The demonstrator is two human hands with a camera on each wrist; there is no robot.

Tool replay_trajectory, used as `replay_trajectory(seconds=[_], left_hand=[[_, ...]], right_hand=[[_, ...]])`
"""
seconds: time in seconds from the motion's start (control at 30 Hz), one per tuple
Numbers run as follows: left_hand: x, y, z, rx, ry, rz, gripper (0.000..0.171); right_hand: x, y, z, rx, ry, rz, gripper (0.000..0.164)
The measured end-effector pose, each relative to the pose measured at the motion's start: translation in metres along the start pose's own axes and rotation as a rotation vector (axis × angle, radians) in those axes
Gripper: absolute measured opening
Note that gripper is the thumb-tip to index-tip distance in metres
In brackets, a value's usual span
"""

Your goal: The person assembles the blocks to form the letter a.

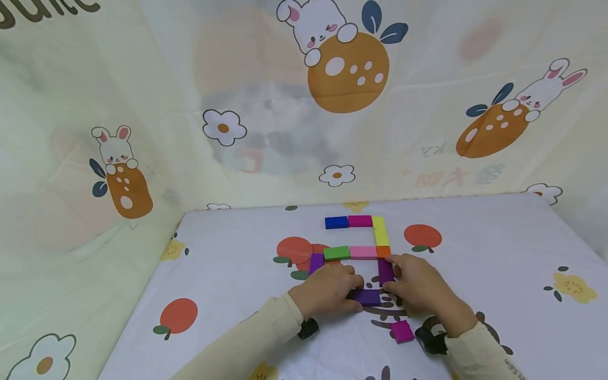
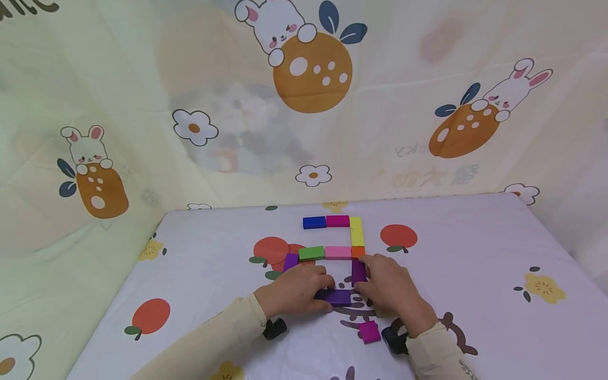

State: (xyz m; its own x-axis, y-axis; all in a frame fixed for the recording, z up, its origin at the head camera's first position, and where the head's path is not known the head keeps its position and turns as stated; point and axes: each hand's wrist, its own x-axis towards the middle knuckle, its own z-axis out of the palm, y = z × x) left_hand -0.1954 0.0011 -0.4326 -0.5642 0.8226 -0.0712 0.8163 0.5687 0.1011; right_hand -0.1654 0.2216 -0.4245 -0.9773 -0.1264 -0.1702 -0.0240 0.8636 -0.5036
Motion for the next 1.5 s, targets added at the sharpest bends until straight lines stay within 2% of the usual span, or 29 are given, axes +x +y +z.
replay_trajectory(seconds=[0.47,0.73,0.97,1.23,1.4,1.5], left_hand=[[0.000,0.003,0.000,-0.025,-0.007,-0.014,0.035],[0.001,0.003,0.003,-0.020,-0.002,-0.004,0.036],[0.002,0.002,0.004,-0.023,-0.007,-0.007,0.036],[0.002,0.003,0.003,-0.033,-0.008,-0.011,0.035],[0.001,0.001,0.004,-0.045,-0.021,-0.025,0.036],[0.000,0.000,0.003,-0.049,-0.029,-0.033,0.037]], right_hand=[[-0.002,0.004,0.002,-0.041,0.030,-0.038,0.065],[-0.021,0.005,0.002,-0.090,0.075,-0.064,0.058],[-0.043,0.009,0.005,-0.076,0.040,-0.149,0.044],[-0.064,0.025,0.009,-0.120,0.001,-0.262,0.049],[-0.064,0.026,0.012,-0.154,0.030,-0.334,0.036],[-0.059,0.020,0.011,-0.156,0.055,-0.330,0.032]])
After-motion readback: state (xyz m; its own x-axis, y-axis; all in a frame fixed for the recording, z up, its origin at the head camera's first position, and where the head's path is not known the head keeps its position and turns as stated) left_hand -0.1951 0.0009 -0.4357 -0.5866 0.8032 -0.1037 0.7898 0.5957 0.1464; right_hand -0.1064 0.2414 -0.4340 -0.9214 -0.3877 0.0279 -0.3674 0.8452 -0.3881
